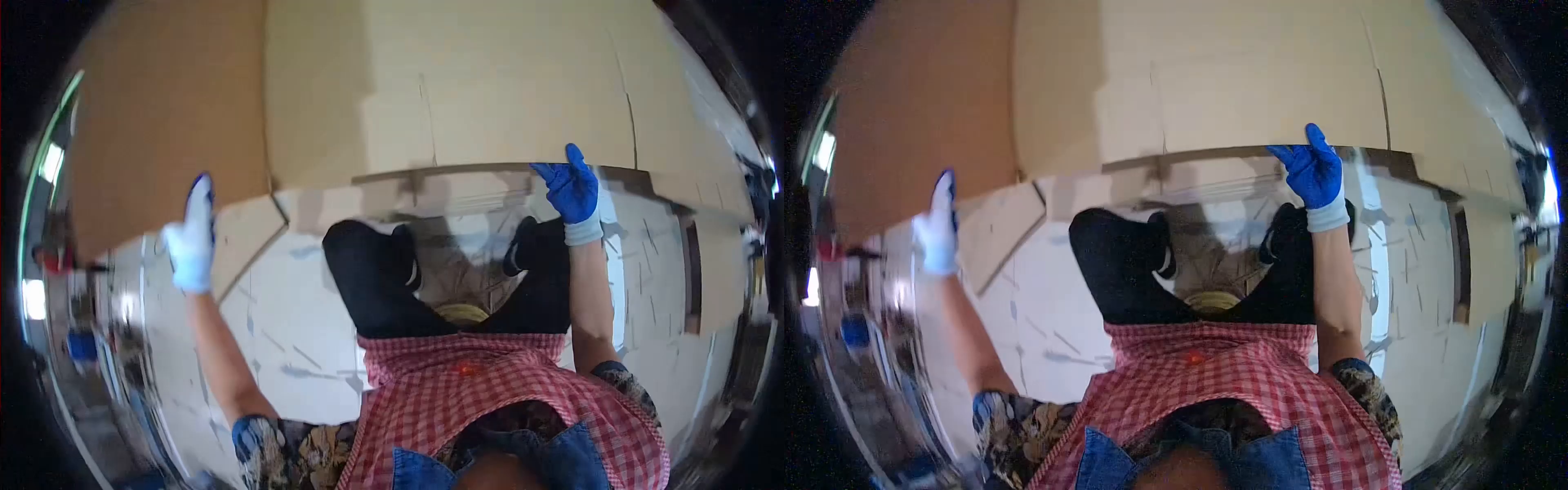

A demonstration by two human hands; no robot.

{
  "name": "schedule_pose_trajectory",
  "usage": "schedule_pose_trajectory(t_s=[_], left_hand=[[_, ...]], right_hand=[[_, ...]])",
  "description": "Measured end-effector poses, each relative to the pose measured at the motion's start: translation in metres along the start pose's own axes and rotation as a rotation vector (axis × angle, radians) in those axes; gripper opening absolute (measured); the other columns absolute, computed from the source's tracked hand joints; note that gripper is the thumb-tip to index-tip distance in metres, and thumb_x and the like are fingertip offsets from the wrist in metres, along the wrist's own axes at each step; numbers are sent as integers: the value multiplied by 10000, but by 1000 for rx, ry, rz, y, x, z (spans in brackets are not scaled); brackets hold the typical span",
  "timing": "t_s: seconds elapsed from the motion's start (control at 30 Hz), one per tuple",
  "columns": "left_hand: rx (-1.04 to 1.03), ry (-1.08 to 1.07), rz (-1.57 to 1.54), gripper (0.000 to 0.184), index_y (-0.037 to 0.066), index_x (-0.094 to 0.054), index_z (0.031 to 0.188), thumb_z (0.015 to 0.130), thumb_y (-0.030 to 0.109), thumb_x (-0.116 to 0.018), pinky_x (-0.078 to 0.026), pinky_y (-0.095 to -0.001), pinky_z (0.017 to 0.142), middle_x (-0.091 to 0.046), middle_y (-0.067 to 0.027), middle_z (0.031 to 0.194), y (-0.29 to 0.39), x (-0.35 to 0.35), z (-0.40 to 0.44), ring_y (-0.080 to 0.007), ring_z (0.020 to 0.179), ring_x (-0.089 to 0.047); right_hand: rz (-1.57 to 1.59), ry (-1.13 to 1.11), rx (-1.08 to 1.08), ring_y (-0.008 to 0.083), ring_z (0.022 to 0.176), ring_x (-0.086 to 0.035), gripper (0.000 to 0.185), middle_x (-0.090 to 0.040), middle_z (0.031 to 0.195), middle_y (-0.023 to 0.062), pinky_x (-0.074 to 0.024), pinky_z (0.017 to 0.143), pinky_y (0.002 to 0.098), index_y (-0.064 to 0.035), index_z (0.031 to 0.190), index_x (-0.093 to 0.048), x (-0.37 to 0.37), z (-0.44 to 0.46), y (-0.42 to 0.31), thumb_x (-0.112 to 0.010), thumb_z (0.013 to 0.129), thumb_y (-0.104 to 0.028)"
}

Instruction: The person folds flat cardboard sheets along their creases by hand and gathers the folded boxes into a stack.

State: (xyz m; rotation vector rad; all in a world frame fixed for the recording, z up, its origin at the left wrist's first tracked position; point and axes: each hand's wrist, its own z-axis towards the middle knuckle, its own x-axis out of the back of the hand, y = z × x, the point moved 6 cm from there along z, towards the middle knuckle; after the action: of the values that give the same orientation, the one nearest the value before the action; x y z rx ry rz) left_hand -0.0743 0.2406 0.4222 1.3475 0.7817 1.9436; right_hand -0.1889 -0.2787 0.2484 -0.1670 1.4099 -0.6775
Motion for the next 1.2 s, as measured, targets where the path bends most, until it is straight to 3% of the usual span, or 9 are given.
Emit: schedule_pose_trajectory(t_s=[0.07,0.13,0.43,0.53,0.67,0.77,1.07,1.17,1.2], left_hand=[[-158,32,-52,266,-17,-636,1005,869,209,-596,-373,-189,495,-658,-16,863,-15,-20,13,-35,612,-505],[82,-20,-89,246,-23,-633,900,836,215,-637,-422,-220,546,-647,-30,829,-39,-43,26,-57,651,-528],[57,-29,16,321,-53,-590,1026,810,180,-634,-467,-361,769,-654,-162,946,-163,-104,12,-274,843,-619],[71,-15,-51,329,-52,-583,1037,808,177,-637,-462,-363,786,-643,-168,979,-181,-101,14,-271,870,-611],[112,-45,-83,328,-49,-576,1040,808,174,-639,-459,-363,795,-633,-175,997,-165,-97,9,-264,878,-604],[45,-16,-26,317,-47,-576,1030,808,172,-637,-460,-361,791,-631,-181,987,-153,-94,6,-267,870,-605],[-101,-125,270,339,-29,-568,1050,785,172,-634,-457,-400,809,-613,-226,971,-141,-126,-8,-367,925,-586],[-124,-146,381,396,-15,-545,1098,774,191,-642,-448,-416,833,-590,-236,1024,-157,-131,-10,-383,966,-567],[-135,-153,405,443,-7,-523,1136,768,206,-649,-442,-421,850,-570,-240,1076,-164,-133,-9,-383,992,-557]], right_hand=[[9,21,-60,340,1132,-510,341,-477,1274,200,-492,877,471,-24,1231,-458,-3,16,37,-447,933,-189],[10,102,-65,339,1081,-549,332,-522,1229,191,-513,841,466,-28,1207,-480,11,25,62,-461,932,-214],[-851,607,-789,323,865,-621,411,-614,1034,140,-510,682,494,-21,1125,-529,68,-20,129,-580,861,-333],[-2217,-210,-544,308,849,-604,480,-599,1010,131,-491,669,464,-83,1107,-549,3,-3,137,-644,781,-421],[-2308,-753,449,294,1013,-512,438,-520,1142,115,-408,833,461,-132,1037,-587,-87,12,211,-661,706,-409],[-2506,-912,-27,277,1035,-472,417,-500,1120,98,-365,862,469,-118,1028,-597,-53,25,274,-643,725,-401],[-2556,-1154,18,231,766,-581,296,-594,850,96,-451,622,350,-57,1014,-600,-58,38,291,-582,802,-262],[-1067,70,-336,243,692,-628,244,-645,856,111,-483,582,313,-24,1026,-593,-35,71,249,-511,872,-195],[-836,105,-217,258,721,-637,258,-644,923,125,-499,631,320,-18,1039,-585,-43,67,222,-483,899,-209]])
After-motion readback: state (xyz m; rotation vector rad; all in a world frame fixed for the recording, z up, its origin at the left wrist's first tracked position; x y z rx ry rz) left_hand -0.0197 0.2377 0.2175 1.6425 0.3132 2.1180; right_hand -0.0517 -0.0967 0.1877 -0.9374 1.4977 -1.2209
